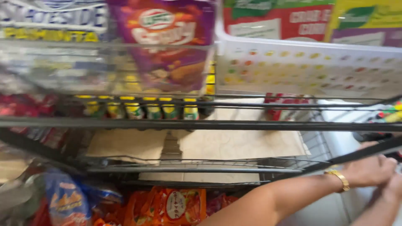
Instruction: Organizing and placing condiment bottles onto metal shelving units from a staging area.
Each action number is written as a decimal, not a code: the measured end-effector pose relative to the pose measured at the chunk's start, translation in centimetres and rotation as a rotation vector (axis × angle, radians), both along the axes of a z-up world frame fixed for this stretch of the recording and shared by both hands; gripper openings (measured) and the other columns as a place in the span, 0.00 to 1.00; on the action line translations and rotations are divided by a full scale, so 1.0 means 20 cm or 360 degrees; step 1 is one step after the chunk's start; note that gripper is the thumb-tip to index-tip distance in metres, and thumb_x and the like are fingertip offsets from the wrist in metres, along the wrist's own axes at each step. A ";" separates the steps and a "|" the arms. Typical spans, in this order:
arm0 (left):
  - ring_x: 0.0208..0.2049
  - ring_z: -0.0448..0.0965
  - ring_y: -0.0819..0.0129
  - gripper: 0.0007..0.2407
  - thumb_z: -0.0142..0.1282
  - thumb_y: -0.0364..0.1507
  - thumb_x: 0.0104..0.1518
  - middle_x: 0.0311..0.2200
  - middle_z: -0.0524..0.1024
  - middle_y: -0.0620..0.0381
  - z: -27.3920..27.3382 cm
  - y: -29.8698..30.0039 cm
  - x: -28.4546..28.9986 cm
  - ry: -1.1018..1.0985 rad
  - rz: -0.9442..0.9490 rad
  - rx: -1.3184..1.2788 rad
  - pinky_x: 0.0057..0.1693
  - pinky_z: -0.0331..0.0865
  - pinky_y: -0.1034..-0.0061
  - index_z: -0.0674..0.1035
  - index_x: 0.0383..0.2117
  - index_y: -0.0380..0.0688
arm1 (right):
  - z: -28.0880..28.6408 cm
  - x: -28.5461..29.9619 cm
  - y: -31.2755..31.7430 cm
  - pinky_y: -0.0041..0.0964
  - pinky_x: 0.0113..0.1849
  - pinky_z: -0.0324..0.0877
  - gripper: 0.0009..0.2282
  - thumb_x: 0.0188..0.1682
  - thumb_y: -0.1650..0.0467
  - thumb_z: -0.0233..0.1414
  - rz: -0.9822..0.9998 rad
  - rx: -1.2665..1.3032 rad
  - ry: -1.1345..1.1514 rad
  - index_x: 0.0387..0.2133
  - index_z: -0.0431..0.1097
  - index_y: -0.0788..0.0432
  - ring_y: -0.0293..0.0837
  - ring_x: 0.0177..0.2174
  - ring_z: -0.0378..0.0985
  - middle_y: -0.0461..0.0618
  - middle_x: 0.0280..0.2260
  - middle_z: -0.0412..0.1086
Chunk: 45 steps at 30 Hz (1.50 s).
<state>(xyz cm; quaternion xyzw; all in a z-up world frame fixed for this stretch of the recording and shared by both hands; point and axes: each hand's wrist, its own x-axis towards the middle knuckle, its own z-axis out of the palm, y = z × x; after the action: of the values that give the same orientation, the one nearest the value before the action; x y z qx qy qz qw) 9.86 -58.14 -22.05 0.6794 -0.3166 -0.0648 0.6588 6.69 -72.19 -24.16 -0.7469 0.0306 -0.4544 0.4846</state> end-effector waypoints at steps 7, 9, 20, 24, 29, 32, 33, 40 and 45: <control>0.47 0.77 0.31 0.23 0.36 0.40 0.63 0.40 0.78 0.24 0.30 0.07 -0.03 0.0059 -0.0052 0.0001 0.56 0.68 0.50 0.82 0.40 0.31 | 0.11 0.06 0.11 0.30 0.47 0.73 0.18 0.49 0.77 0.63 -0.0189 0.0408 0.0024 0.52 0.70 0.61 0.34 0.43 0.76 0.41 0.45 0.74; 0.42 0.80 0.37 0.21 0.39 0.38 0.61 0.37 0.79 0.28 0.35 0.12 -0.07 0.0060 -0.0001 -0.0073 0.51 0.71 0.53 0.81 0.39 0.30 | 0.21 0.00 0.19 0.30 0.45 0.73 0.18 0.48 0.76 0.64 -0.0323 0.0299 0.0110 0.50 0.70 0.63 0.34 0.41 0.75 0.42 0.44 0.74; 0.36 0.81 0.46 0.19 0.51 0.35 0.54 0.33 0.80 0.40 0.49 0.50 -0.34 0.0027 0.0107 -0.0120 0.45 0.74 0.58 0.78 0.51 0.41 | 0.25 -0.37 0.52 0.30 0.46 0.71 0.11 0.58 0.76 0.53 -0.0453 -0.0025 0.0172 0.52 0.76 0.66 0.36 0.42 0.74 0.45 0.46 0.75; 0.41 0.80 0.51 0.15 0.50 0.37 0.63 0.38 0.80 0.45 0.59 0.99 -0.68 -0.0528 0.0125 -0.0194 0.52 0.74 0.65 0.76 0.50 0.42 | 0.43 -0.79 0.95 0.32 0.46 0.71 0.09 0.60 0.75 0.54 -0.0353 0.0017 0.0112 0.49 0.72 0.71 0.37 0.43 0.74 0.47 0.45 0.73; 0.43 0.79 0.49 0.22 0.51 0.40 0.62 0.40 0.76 0.41 0.79 1.67 -0.89 -0.0839 0.0166 -0.0105 0.54 0.71 0.61 0.71 0.55 0.34 | 0.69 -1.01 1.44 0.33 0.46 0.70 0.17 0.50 0.74 0.56 0.0187 -0.0021 0.0352 0.50 0.65 0.70 0.38 0.43 0.75 0.48 0.44 0.71; 0.42 0.81 0.53 0.15 0.53 0.39 0.68 0.38 0.79 0.48 0.93 2.03 -0.89 -0.0818 0.0075 0.0211 0.51 0.71 0.65 0.75 0.51 0.41 | 0.68 -1.01 1.78 0.33 0.46 0.69 0.20 0.45 0.74 0.57 0.0365 -0.0036 0.0432 0.51 0.62 0.70 0.38 0.43 0.75 0.49 0.43 0.71; 0.43 0.80 0.54 0.14 0.54 0.37 0.66 0.39 0.79 0.50 0.98 2.14 -0.88 -0.0873 0.0162 0.0207 0.52 0.72 0.64 0.75 0.50 0.40 | 0.64 -0.99 1.89 0.34 0.46 0.71 0.19 0.48 0.74 0.58 0.0200 -0.0035 0.0420 0.52 0.66 0.69 0.39 0.43 0.77 0.51 0.42 0.73; 0.46 0.81 0.52 0.15 0.57 0.32 0.64 0.44 0.81 0.46 1.25 2.66 -0.68 -0.1034 0.0524 0.0278 0.53 0.74 0.62 0.75 0.55 0.40 | 1.02 -0.67 2.57 0.30 0.38 0.80 0.13 0.41 0.79 0.61 0.0688 -0.0160 0.0344 0.40 0.73 0.67 0.37 0.36 0.80 0.48 0.39 0.73; 0.43 0.79 0.47 0.17 0.55 0.29 0.62 0.42 0.79 0.40 1.23 2.85 -0.48 -0.1233 0.0707 0.0515 0.50 0.72 0.56 0.75 0.56 0.40 | 0.97 -0.41 2.74 0.33 0.35 0.78 0.16 0.39 0.75 0.67 0.0833 -0.0164 0.0423 0.40 0.73 0.65 0.39 0.37 0.79 0.49 0.37 0.75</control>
<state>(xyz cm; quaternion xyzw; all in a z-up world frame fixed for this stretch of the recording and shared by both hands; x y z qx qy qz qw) 0.33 -1.11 2.57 0.7986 -0.3718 0.2873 0.3761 -1.48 -17.33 -4.76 -0.8059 -0.1229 -0.2131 0.5385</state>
